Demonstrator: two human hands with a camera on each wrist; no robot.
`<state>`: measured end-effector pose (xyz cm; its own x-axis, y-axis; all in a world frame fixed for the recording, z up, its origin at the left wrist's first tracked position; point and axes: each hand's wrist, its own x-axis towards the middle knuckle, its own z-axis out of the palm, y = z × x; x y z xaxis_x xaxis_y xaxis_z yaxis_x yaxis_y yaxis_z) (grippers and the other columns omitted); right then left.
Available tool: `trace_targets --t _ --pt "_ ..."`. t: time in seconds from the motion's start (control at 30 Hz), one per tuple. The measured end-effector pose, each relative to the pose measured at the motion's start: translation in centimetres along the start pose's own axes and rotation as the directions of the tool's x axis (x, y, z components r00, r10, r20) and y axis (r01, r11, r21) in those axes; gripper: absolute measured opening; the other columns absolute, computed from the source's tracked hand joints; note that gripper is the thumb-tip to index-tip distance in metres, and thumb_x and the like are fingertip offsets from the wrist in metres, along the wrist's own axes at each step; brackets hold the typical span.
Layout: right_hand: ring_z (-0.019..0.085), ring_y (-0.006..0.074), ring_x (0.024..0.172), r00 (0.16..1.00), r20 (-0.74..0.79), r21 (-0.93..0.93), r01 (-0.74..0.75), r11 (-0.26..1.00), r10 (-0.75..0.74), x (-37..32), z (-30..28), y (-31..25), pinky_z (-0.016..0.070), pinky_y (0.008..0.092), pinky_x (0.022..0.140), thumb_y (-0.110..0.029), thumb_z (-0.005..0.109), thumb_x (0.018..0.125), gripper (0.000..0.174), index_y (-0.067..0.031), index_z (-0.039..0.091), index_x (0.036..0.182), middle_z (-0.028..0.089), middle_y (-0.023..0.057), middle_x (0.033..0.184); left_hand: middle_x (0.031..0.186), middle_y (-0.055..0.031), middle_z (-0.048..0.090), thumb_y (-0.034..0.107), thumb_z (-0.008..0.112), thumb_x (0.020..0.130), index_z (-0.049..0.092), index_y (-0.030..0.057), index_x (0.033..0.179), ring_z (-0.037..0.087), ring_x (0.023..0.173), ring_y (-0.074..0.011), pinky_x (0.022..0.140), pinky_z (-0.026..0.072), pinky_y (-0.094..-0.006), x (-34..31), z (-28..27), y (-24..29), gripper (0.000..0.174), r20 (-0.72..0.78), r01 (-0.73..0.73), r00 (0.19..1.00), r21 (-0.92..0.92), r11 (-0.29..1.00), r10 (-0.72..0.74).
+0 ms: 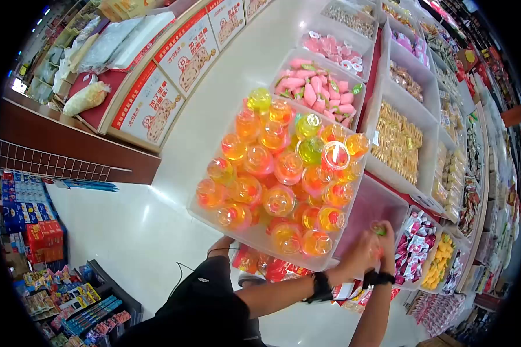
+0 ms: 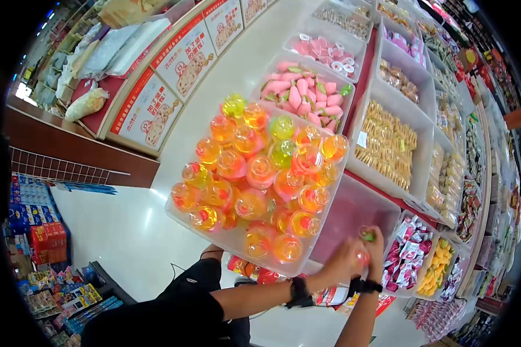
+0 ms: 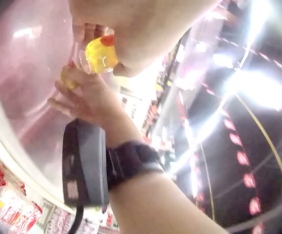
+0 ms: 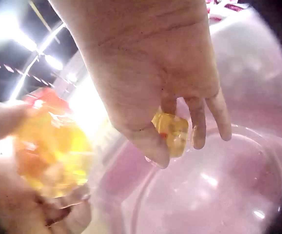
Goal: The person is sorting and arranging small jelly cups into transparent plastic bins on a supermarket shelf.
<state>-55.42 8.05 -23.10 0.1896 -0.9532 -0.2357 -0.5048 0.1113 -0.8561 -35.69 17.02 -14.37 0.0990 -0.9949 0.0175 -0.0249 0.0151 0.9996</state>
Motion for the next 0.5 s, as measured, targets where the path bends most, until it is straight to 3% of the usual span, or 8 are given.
trace_targets --t 0.03,0.1,0.13,0.17,0.23,0.37,0.43,0.5 --pt "0.062 0.0155 0.1 0.998 -0.046 0.077 -0.036 0.996 0.04 -1.0 -0.3 -2.0 0.0492 0.0294 0.088 -0.003 0.078 0.076 0.038 -0.0035 0.058 0.108 0.065 0.0064 0.105 0.111 -0.0203 0.051 0.009 0.072 0.076 0.053 0.0047 0.111 0.05 0.11 -0.0417 0.095 0.0435 -0.0478 -2.5 -1.2 2.7 0.04 0.12 -0.099 0.987 -0.103 0.99 0.111" --pt "0.062 0.0169 0.102 0.984 -0.13 0.225 -0.087 0.97 0.119 -4.9 -0.6 -11.8 0.0495 0.0304 0.091 -0.002 0.078 0.076 0.045 -0.0032 0.057 0.116 0.065 0.007 0.108 0.119 -0.0215 0.047 0.01 0.073 0.076 0.051 0.0039 0.122 0.048 0.116 -0.042 0.1 0.0419 -0.0467 -7.7 -3.0 5.8 0.051 0.308 -0.21 0.918 -0.163 0.964 0.252" --pt "0.062 0.0172 0.104 0.982 -0.164 0.232 -0.049 0.972 0.088 -6.4 -0.3 -15.3 0.0496 0.031 0.092 -0.002 0.078 0.076 0.049 -0.0037 0.055 0.119 0.064 0.0069 0.11 0.122 -0.0213 0.046 0.011 0.073 0.076 0.05 0.0034 0.126 0.048 0.118 -0.0413 0.101 0.0413 -0.0469 -8.8 -5.9 8.3 0.055 0.409 -0.238 0.865 -0.173 0.956 0.29" --pt "0.062 0.0176 0.105 0.979 -0.196 0.238 -0.012 0.971 0.06 -7.4 0.4 -18.6 0.0496 0.0316 0.094 -0.001 0.078 0.076 0.053 -0.0041 0.054 0.123 0.064 0.0068 0.112 0.124 -0.0211 0.046 0.012 0.073 0.077 0.049 0.003 0.129 0.047 0.12 -0.0407 0.103 0.0408 -0.047 -9.7 -9.3 10.7 0.058 0.505 -0.262 0.802 -0.184 0.947 0.32" --pt "0.062 0.018 0.109 0.983 -0.178 0.232 0.077 0.97 -0.036 -9.3 2.1 -24.8 0.0493 0.0324 0.097 -0.001 0.077 0.076 0.059 -0.0048 0.051 0.129 0.063 0.0071 0.116 0.128 -0.0199 0.045 0.012 0.072 0.078 0.049 0.004 0.132 0.047 0.122 -0.0385 0.103 0.0408 -0.0462 -10.4 -15.1 13.7 0.06 0.666 -0.162 0.706 -0.181 0.97 0.242" --pt "0.059 0.0184 0.115 0.973 -0.045 0.315 0.227 0.922 -0.225 -10.7 7.6 -36.0 0.0487 0.033 0.101 0.0 0.077 0.077 0.061 -0.005 0.048 0.132 0.06 0.008 0.121 0.126 -0.0211 0.048 0.011 0.075 0.074 0.049 0.0043 0.135 0.048 0.122 -0.038 0.103 0.0422 -0.0457 -10.7 -23.9 17.3 0.067 0.546 -0.334 0.799 0.053 0.941 0.253" --pt "0.059 0.0182 0.115 0.918 0.016 0.244 0.38 0.892 -0.396 -9.2 10.4 -36.6 0.051 0.0329 0.096 -0.002 0.077 0.077 0.058 -0.005 0.049 0.127 0.06 0.0086 0.122 0.125 -0.0192 0.05 0.012 0.073 0.075 0.053 0.0044 0.131 0.049 0.12 -0.0368 0.1 0.0434 -0.0455 -9.8 -27.3 17.9 0.06 0.423 -0.347 0.876 0.22 0.912 0.232" --pt "0.062 0.0223 0.113 0.901 0.035 0.139 0.424 0.895 -0.432 -7.3 13.0 -36.2 0.0517 0.0345 0.093 -0.003 0.078 0.076 0.055 -0.0059 0.049 0.123 0.062 0.0101 0.119 0.123 -0.0172 0.053 0.012 0.07 0.074 0.057 0.0053 0.127 0.05 0.121 -0.0354 0.099 0.0439 -0.0442 -8.0 -29.8 19.0 0.055 0.318 -0.355 0.921 0.445 0.822 0.226"
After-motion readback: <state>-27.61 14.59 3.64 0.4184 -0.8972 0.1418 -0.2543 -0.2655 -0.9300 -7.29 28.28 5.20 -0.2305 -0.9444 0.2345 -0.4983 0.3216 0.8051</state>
